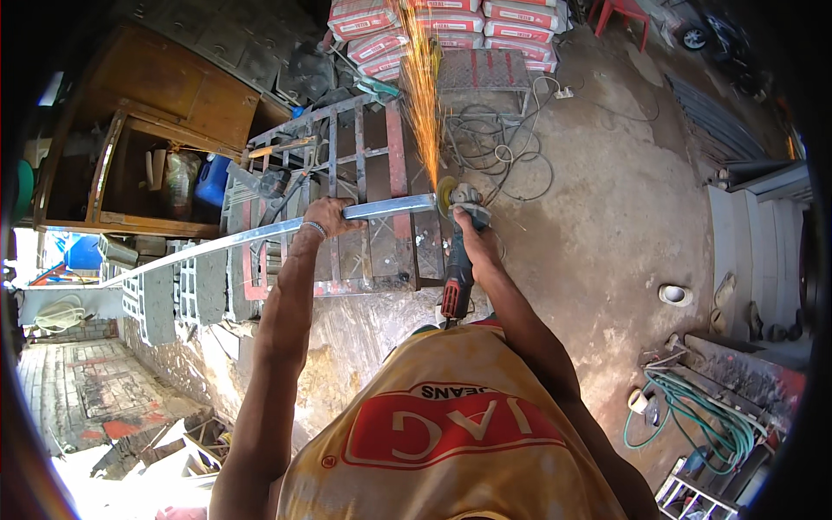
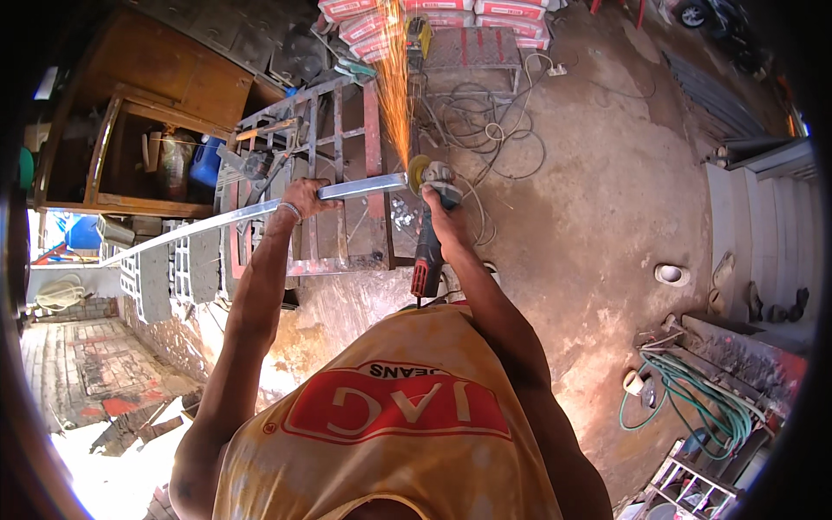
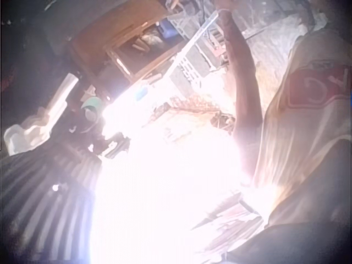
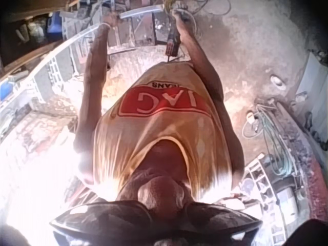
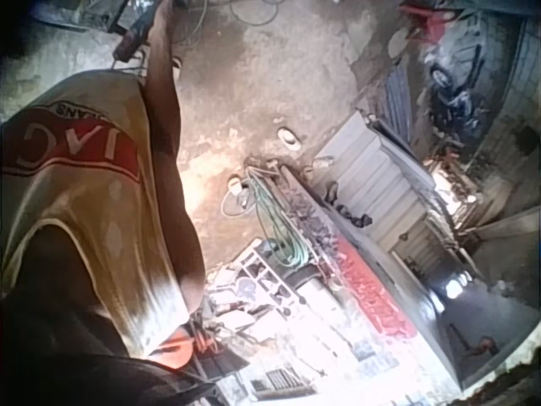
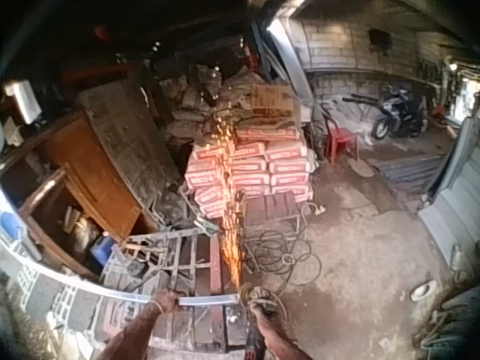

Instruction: Grinding a metal bar using an angle grinder.

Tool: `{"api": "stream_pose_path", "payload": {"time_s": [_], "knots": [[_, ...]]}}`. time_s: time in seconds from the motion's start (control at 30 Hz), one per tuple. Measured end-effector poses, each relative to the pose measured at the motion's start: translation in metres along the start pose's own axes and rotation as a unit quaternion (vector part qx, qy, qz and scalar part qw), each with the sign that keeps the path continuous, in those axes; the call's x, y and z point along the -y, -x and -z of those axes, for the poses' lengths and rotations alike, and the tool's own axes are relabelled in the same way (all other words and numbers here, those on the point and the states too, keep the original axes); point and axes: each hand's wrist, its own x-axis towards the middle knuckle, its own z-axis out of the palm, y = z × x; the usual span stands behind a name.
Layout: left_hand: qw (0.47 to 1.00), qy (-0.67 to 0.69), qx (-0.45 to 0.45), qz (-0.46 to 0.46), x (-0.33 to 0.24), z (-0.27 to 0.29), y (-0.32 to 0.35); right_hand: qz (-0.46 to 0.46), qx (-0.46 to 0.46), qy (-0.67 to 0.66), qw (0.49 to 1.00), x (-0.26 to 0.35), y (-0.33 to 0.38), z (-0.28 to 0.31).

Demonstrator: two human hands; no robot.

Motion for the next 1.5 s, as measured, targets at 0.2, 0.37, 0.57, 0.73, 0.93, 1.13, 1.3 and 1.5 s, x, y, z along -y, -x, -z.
{"api": "stream_pose_path", "payload": {"time_s": [0.2,0.37,0.57,0.73,0.93,1.13,1.3,1.5], "knots": [[1.0,-0.001,0.019,0.014,0.0,0.002,-0.005,0.016,0.006,-0.006,1.0,0.002,0.0,-0.001],[1.0,-0.002,-0.017,0.0,0.003,-0.003,-0.005,0.008,0.0,0.003,1.0,0.001,-0.015,-0.004],[1.0,0.019,-0.016,-0.011,0.004,0.0,-0.009,0.023,-0.029,-0.028,0.999,-0.009,-0.023,-0.008],[0.999,0.03,-0.017,-0.026,0.003,0.004,-0.012,0.014,-0.024,-0.018,0.999,-0.011,-0.026,-0.005],[0.999,0.027,-0.029,-0.029,0.006,0.0,-0.015,0.026,-0.015,-0.027,0.999,-0.01,-0.02,-0.005],[0.999,0.042,-0.029,-0.019,0.007,0.001,-0.011,0.034,-0.009,-0.017,0.999,-0.008,-0.013,-0.006],[0.998,0.048,-0.023,-0.025,-0.001,0.011,-0.01,0.047,-0.022,-0.002,0.999,-0.007,-0.01,-0.004],[0.999,0.047,-0.003,-0.018,0.0,0.011,-0.01,0.048,-0.018,0.0,0.999,-0.006,0.0,-0.004]]}}
